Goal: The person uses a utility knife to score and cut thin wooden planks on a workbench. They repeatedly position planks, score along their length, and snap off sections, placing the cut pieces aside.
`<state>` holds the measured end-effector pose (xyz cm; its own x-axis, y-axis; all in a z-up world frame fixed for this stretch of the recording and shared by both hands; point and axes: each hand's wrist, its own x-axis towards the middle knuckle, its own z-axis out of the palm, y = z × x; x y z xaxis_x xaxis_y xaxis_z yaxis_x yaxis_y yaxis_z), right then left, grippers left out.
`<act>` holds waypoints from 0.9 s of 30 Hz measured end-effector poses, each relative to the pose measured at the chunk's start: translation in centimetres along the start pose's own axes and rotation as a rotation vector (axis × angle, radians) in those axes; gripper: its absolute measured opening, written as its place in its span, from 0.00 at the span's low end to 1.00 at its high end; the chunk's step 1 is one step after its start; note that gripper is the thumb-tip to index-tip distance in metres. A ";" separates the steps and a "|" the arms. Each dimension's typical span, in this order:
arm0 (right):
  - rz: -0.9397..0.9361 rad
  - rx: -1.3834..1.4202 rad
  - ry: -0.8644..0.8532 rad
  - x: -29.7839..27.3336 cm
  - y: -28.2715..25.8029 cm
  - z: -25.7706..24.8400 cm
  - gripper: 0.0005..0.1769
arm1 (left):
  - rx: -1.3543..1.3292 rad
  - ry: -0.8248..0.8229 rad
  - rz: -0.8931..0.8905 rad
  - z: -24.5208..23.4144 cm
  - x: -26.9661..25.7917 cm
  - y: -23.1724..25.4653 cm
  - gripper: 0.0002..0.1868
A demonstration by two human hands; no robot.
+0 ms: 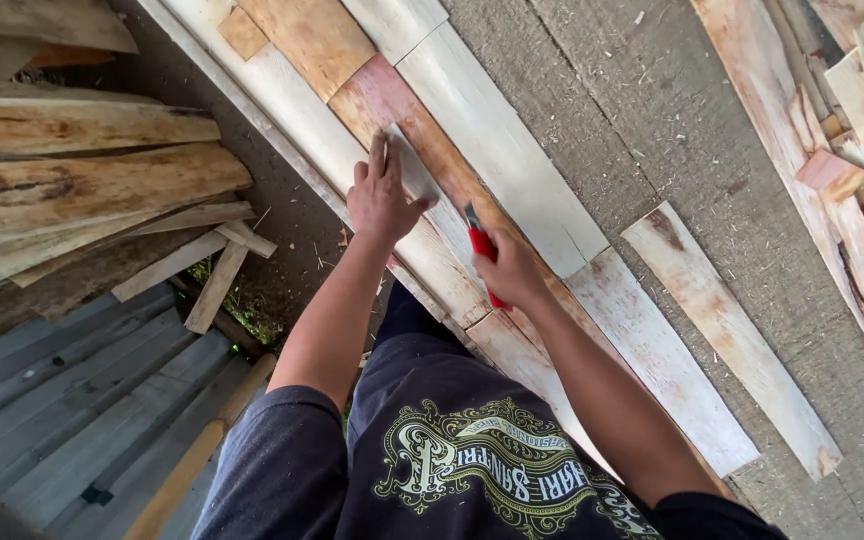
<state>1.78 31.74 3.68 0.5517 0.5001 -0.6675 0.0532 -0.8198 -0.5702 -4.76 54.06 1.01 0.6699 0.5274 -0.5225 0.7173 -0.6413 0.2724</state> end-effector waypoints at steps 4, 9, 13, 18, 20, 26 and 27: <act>-0.127 0.059 -0.053 3.9 -2.2 1.2 0.31 | -0.008 -0.006 0.019 -0.3 0.4 -0.9 0.59; -0.285 -0.097 0.143 8.0 -4.2 4.4 0.24 | -0.142 0.078 0.115 0.9 0.6 -2.3 0.58; -0.343 -0.151 0.164 10.7 -6.4 5.5 0.21 | -0.162 0.140 0.127 1.6 1.6 -2.7 0.58; -0.287 -0.250 0.109 14.5 -5.4 6.3 0.20 | -0.261 0.211 0.210 2.6 2.5 -4.0 0.57; -0.283 -0.262 0.112 15.1 -5.2 6.6 0.20 | -0.271 0.222 0.220 2.8 2.6 -4.1 0.57; -0.312 -0.415 0.189 14.5 -6.7 7.5 0.17 | -0.243 0.208 0.197 3.3 3.1 -4.1 0.60; -0.337 -0.490 0.231 14.2 -7.2 7.6 0.16 | -0.225 0.199 0.190 2.9 3.0 -3.9 0.61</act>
<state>2.93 46.88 -5.34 0.6003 0.7246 -0.3384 0.5998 -0.6878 -0.4089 -6.13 56.56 -3.92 0.8036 0.5231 -0.2838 0.5857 -0.6110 0.5326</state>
